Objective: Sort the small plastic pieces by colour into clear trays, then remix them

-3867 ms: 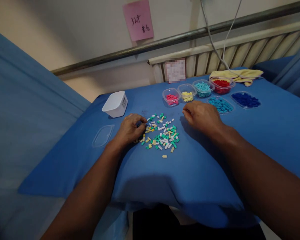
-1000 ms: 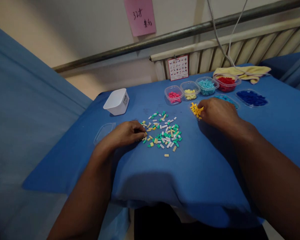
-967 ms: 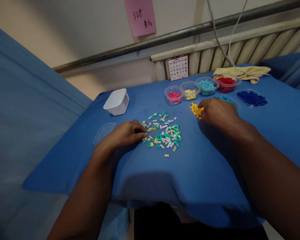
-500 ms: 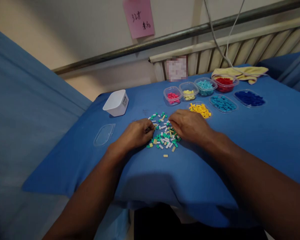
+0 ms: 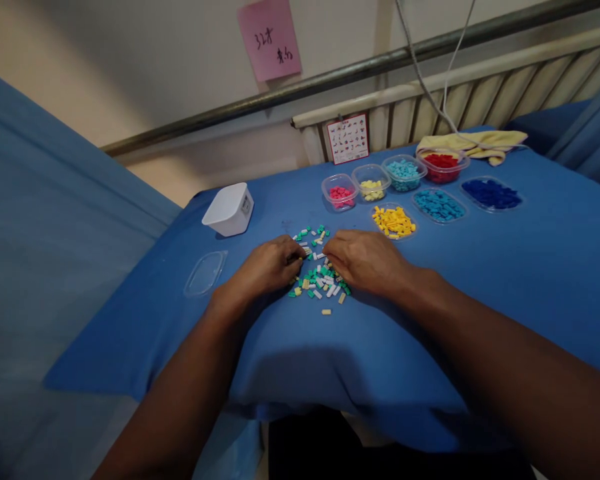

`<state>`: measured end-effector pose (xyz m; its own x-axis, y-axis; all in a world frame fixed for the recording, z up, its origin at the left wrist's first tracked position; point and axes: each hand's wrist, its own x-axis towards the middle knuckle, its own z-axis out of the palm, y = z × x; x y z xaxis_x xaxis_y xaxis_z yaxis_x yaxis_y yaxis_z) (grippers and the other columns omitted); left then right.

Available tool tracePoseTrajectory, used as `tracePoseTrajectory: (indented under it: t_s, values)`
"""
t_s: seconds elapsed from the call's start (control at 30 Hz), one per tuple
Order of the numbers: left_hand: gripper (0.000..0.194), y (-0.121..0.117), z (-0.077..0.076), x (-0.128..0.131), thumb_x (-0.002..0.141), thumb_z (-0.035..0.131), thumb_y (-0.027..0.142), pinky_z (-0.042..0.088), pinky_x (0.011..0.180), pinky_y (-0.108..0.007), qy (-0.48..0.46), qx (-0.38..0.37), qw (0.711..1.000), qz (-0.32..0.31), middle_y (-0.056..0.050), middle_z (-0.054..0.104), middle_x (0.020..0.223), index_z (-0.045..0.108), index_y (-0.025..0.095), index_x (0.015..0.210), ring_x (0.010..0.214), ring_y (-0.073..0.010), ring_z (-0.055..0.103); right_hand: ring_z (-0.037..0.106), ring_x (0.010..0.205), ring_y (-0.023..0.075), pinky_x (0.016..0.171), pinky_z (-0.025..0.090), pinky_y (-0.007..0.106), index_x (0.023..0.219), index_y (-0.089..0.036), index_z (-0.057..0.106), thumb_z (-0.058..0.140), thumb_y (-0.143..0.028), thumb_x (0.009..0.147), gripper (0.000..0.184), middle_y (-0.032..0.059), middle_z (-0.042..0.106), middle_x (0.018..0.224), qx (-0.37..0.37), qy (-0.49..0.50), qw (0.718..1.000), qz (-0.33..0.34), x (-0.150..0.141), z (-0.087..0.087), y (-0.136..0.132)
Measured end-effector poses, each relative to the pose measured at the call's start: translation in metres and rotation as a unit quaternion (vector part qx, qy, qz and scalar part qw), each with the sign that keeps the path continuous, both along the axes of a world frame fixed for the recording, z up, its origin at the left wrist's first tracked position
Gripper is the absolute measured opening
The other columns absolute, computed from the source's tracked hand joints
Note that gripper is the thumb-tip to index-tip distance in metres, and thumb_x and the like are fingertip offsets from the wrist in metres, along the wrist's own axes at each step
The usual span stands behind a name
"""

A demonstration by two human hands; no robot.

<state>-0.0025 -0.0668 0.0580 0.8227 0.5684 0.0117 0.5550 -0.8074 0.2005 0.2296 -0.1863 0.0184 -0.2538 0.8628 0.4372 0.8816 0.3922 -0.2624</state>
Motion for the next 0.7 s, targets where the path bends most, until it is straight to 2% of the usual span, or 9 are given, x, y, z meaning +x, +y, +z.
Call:
tracePoseTrajectory:
  t_s: [0.27, 0.53, 0.7]
  values:
    - [0.028, 0.000, -0.001, 0.003, 0.094, 0.058, 0.015, 0.051, 0.080, -0.035, 0.011, 0.018, 1.000, -0.014, -0.009, 0.075, 0.112, 0.081, 0.022, 0.109, 0.095, -0.0257, 0.070, 0.070, 0.090, 0.0241, 0.077, 0.046, 0.035, 0.107, -0.021, 0.078, 0.056, -0.030, 0.111, 0.024, 0.0086, 0.078, 0.101, -0.020, 0.008, 1.000, 0.020, -0.008, -0.002, -0.002]
    - [0.040, 0.004, -0.002, -0.003, 0.087, 0.063, 0.019, 0.051, 0.077, -0.034, -0.021, -0.056, 0.998, -0.008, -0.009, 0.078, 0.110, 0.078, 0.022, 0.123, 0.087, -0.0247, 0.069, 0.069, 0.090, 0.0223, 0.077, 0.046, 0.033, 0.105, -0.022, 0.077, 0.057, -0.026, 0.109, 0.021, 0.0070, 0.077, 0.099, -0.026, 0.018, 0.999, 0.033, -0.011, 0.000, -0.004]
    - [0.033, 0.008, 0.001, -0.010, 0.087, 0.064, 0.021, 0.052, 0.080, -0.036, -0.025, -0.078, 0.997, -0.005, -0.009, 0.078, 0.110, 0.083, 0.023, 0.113, 0.089, -0.0252, 0.070, 0.070, 0.090, 0.0226, 0.078, 0.047, 0.034, 0.107, -0.022, 0.078, 0.056, -0.027, 0.110, 0.022, 0.0076, 0.078, 0.101, -0.028, 0.024, 0.999, 0.039, -0.011, -0.001, -0.004]
